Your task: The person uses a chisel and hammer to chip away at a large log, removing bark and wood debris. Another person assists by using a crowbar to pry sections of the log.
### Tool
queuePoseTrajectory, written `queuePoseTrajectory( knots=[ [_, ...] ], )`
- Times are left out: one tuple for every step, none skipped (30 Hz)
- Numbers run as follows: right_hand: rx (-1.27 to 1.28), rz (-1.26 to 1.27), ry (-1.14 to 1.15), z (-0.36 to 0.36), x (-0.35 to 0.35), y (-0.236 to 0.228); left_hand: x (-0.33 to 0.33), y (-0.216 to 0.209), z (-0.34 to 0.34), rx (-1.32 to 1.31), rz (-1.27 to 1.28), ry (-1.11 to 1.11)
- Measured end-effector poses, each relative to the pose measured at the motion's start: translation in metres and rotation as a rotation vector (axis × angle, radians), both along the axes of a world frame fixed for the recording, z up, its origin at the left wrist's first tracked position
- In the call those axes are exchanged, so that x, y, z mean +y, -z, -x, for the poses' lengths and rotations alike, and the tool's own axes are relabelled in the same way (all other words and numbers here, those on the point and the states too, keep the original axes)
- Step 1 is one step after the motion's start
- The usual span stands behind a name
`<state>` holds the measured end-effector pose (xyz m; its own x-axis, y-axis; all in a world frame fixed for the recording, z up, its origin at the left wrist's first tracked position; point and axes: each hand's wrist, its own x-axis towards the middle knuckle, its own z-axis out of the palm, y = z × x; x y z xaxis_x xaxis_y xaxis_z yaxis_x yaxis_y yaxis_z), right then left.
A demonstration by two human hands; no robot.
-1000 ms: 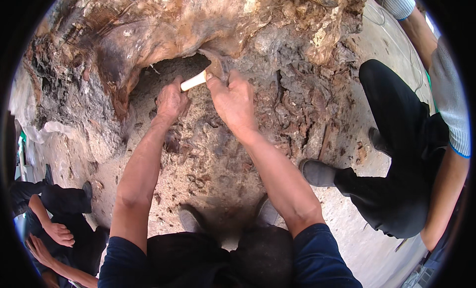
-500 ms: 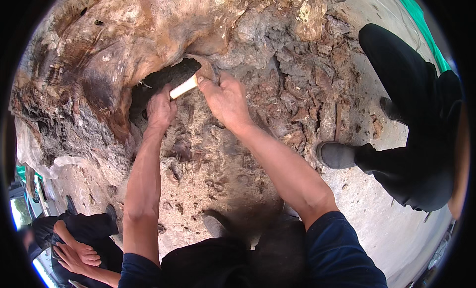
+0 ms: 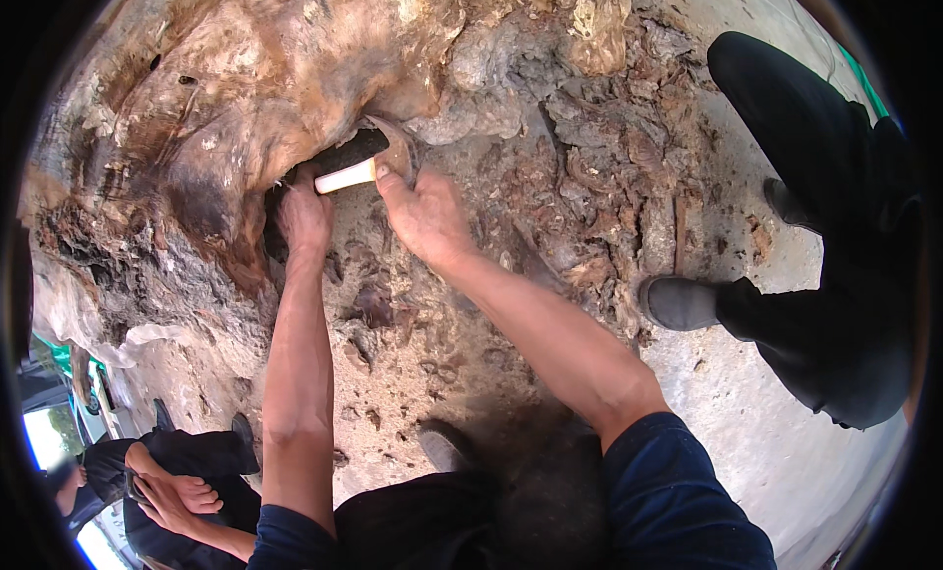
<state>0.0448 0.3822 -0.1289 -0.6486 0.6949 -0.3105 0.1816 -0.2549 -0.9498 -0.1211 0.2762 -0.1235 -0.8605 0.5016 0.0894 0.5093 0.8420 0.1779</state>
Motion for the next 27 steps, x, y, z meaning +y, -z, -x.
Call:
queuePoseTrajectory(
  knots=[
    [0.002, -0.036, -0.013, 0.001, 0.0, 0.001, -0.002, 0.006, 0.002, -0.004, 0.02, -0.008],
    [-0.001, -0.072, -0.027, 0.002, 0.002, 0.003, -0.004, 0.014, 0.004, -0.003, 0.005, 0.022],
    [-0.023, -0.098, -0.039, 0.001, 0.002, 0.004, -0.005, 0.023, 0.006, -0.003, -0.009, 0.052],
    [-0.048, -0.123, -0.053, 0.0, 0.003, 0.002, -0.008, 0.03, 0.007, -0.008, -0.023, 0.081],
    [-0.092, -0.141, -0.067, -0.002, 0.005, -0.011, -0.01, 0.034, 0.006, 0.001, -0.034, 0.099],
    [-0.136, -0.159, -0.083, -0.003, 0.006, -0.018, -0.013, 0.036, 0.005, 0.009, -0.044, 0.116],
    [-0.141, -0.171, -0.08, -0.004, 0.008, -0.018, -0.012, 0.037, 0.003, 0.018, -0.062, 0.143],
    [-0.151, -0.181, -0.073, -0.004, 0.011, -0.015, -0.004, 0.022, -0.004, -0.079, 0.016, 0.099],
    [-0.16, -0.19, -0.067, -0.005, 0.013, -0.011, -0.002, 0.014, -0.007, -0.084, 0.036, 0.093],
    [-0.143, -0.127, -0.081, -0.004, 0.012, -0.006, -0.006, 0.008, -0.007, -0.084, 0.063, 0.081],
    [-0.125, -0.067, -0.091, -0.004, 0.012, -0.004, -0.01, 0.003, -0.005, -0.083, 0.087, 0.073],
    [-0.116, -0.035, -0.102, -0.004, 0.015, -0.001, -0.016, 0.006, -0.002, 0.009, 0.067, 0.122],
    [-0.105, -0.001, -0.121, -0.003, 0.014, -0.002, -0.016, 0.002, -0.001, -0.015, 0.124, 0.109],
    [-0.103, 0.006, -0.141, -0.003, 0.017, -0.002, -0.014, -0.004, -0.001, -0.04, 0.181, 0.096],
    [-0.107, 0.004, -0.16, -0.003, 0.021, -0.002, -0.013, -0.007, -0.001, -0.064, 0.238, 0.083],
    [-0.111, 0.001, -0.18, -0.004, 0.025, -0.007, -0.015, -0.003, -0.004, -0.039, 0.174, 0.117],
    [-0.12, -0.009, -0.198, -0.005, 0.03, -0.012, -0.016, 0.001, -0.008, -0.05, 0.173, 0.113],
    [-0.129, -0.02, -0.216, -0.006, 0.033, -0.017, -0.016, 0.005, -0.014, -0.062, 0.171, 0.109],
    [-0.153, -0.079, -0.222, -0.007, 0.035, -0.02, -0.014, 0.009, -0.018, -0.071, 0.165, 0.107],
    [-0.176, -0.138, -0.228, -0.007, 0.036, -0.022, -0.015, 0.017, -0.02, -0.09, 0.131, 0.083],
    [-0.198, -0.197, -0.235, -0.006, 0.038, -0.025, -0.017, 0.02, -0.022, -0.121, 0.127, 0.061],
    [-0.221, -0.14, -0.281, -0.003, 0.041, -0.032, -0.019, 0.025, -0.026, -0.159, 0.112, 0.042],
    [-0.241, -0.083, -0.328, 0.003, 0.044, -0.043, -0.024, 0.03, -0.031, -0.193, 0.099, 0.021],
    [-0.259, -0.025, -0.378, 0.012, 0.045, -0.051, -0.033, 0.048, -0.041, -0.245, 0.045, -0.07],
    [-0.23, -0.108, -0.336, 0.027, 0.045, -0.047, -0.036, 0.061, -0.05, -0.291, -0.012, -0.136],
    [-0.243, -0.119, -0.344, 0.033, 0.039, -0.04, -0.041, 0.064, -0.062, -0.243, -0.017, -0.147],
    [-0.255, -0.13, -0.353, 0.036, 0.032, -0.033, -0.043, 0.062, -0.054, -0.222, -0.016, -0.104]
  ],
)
